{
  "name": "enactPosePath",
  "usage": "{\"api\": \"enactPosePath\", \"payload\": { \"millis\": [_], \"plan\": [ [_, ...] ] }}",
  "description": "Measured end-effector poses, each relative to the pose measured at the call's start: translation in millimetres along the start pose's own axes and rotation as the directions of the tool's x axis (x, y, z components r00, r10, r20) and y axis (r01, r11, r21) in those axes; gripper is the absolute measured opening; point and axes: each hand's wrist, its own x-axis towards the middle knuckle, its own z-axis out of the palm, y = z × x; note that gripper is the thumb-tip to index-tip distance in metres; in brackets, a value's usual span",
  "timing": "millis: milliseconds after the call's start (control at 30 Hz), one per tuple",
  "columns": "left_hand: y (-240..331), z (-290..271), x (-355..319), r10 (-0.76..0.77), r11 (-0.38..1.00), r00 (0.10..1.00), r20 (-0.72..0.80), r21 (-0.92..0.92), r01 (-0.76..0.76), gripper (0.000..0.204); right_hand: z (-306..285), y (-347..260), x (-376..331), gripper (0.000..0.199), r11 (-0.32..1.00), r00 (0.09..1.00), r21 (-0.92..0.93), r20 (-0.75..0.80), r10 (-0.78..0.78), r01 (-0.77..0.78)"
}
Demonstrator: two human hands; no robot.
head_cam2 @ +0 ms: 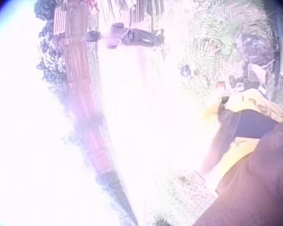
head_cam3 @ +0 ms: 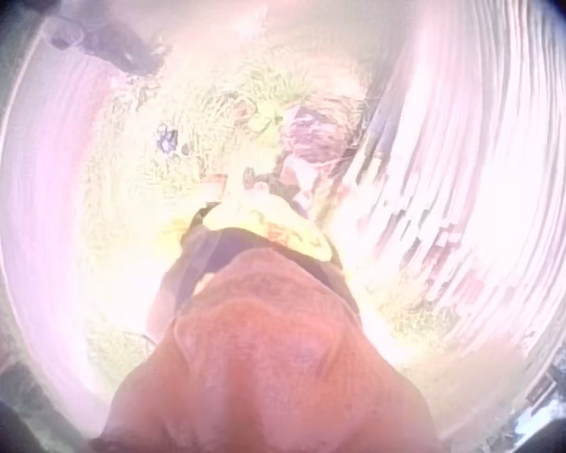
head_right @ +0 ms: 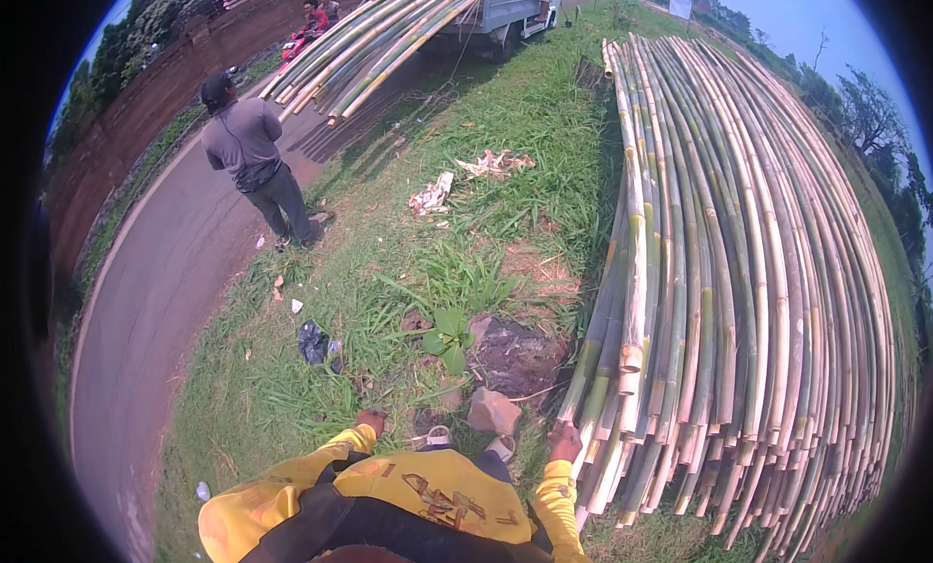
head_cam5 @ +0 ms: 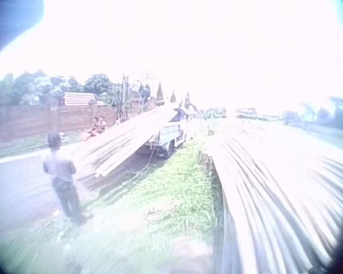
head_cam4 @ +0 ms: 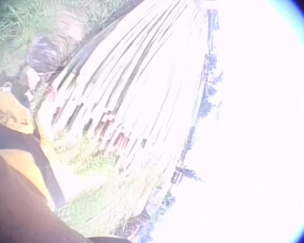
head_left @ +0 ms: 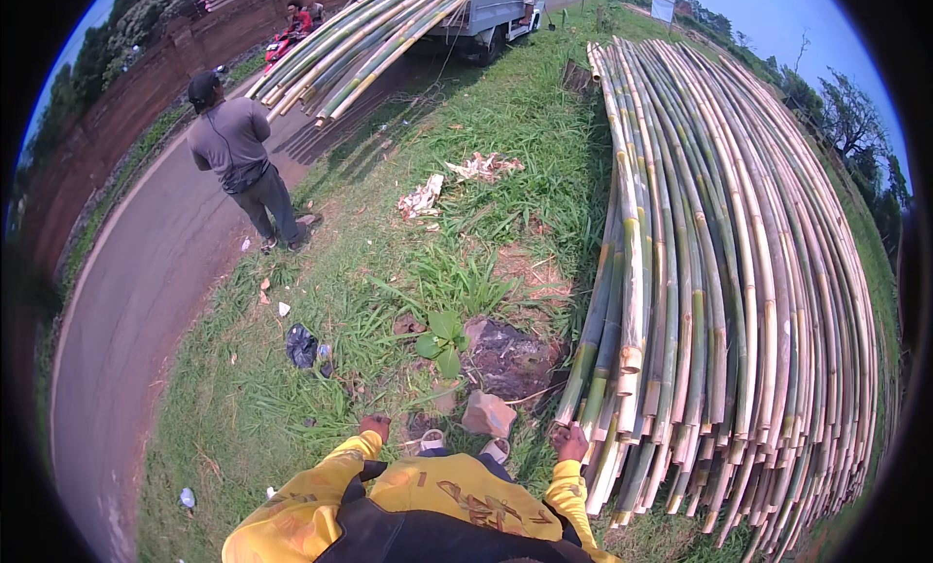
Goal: The person repeatedly picks up long bamboo poles from a roadside pile and carries them to a truck, placing them on top of other poles. The person handles the poles by hand without using tools.
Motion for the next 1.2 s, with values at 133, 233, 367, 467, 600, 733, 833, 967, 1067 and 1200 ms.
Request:
{"api": "enactPosePath", "payload": {
  "millis": [133, 233, 367, 467, 600, 733, 833, 967, 1067, 1200],
  "plan": [
    [39, -10, -16, -0.111, 0.980, 0.991, 0.074, -0.156, 0.121, 0.039, 5, 0, 4, 0.044, 0.997, 0.998, -0.046, 0.001, 0.059, -0.059],
    [28, 11, -15, -0.109, 0.970, 0.981, 0.161, -0.200, 0.141, 0.038, 15, 6, 11, 0.048, 0.990, 0.995, -0.116, 0.060, 0.085, -0.078],
    [50, 14, -50, 0.155, 0.987, 0.942, 0.298, -0.008, -0.160, 0.035, 30, 6, 14, 0.048, 0.970, 0.980, -0.197, 0.110, 0.167, -0.143],
    [58, 13, -71, 0.306, 0.950, 0.894, 0.327, -0.038, -0.311, 0.032, 32, 11, 14, 0.042, 0.959, 0.970, -0.211, 0.107, 0.217, -0.191],
    [68, 20, -69, 0.231, 0.972, 0.931, 0.282, -0.105, -0.210, 0.030, 21, 23, 24, 0.036, 0.959, 0.967, -0.164, 0.073, 0.245, -0.230],
    [22, 44, -45, -0.047, 0.988, 0.957, 0.287, -0.128, 0.087, 0.029, 27, 22, 10, 0.035, 0.951, 0.972, -0.223, 0.050, 0.230, -0.214],
    [-34, 59, -27, -0.016, 0.931, 0.913, 0.407, -0.328, 0.162, 0.027, 30, 16, 4, 0.040, 0.925, 0.976, -0.331, 0.043, 0.214, -0.188],
    [-33, 62, -32, -0.100, 0.799, 0.879, 0.467, -0.488, 0.350, 0.016, 23, -4, -19, 0.040, 0.920, 0.965, -0.297, -0.031, 0.259, -0.256],
    [4, 48, -41, -0.101, 0.942, 0.901, 0.422, -0.250, 0.223, 0.022, -2, 15, -19, 0.040, 0.855, 0.983, -0.483, -0.093, 0.161, -0.186],
    [21, 49, -12, -0.060, 0.867, 0.863, 0.502, -0.402, 0.294, 0.020, -6, 27, -23, 0.046, 0.841, 0.990, -0.530, -0.133, 0.045, -0.109]
  ]
}}
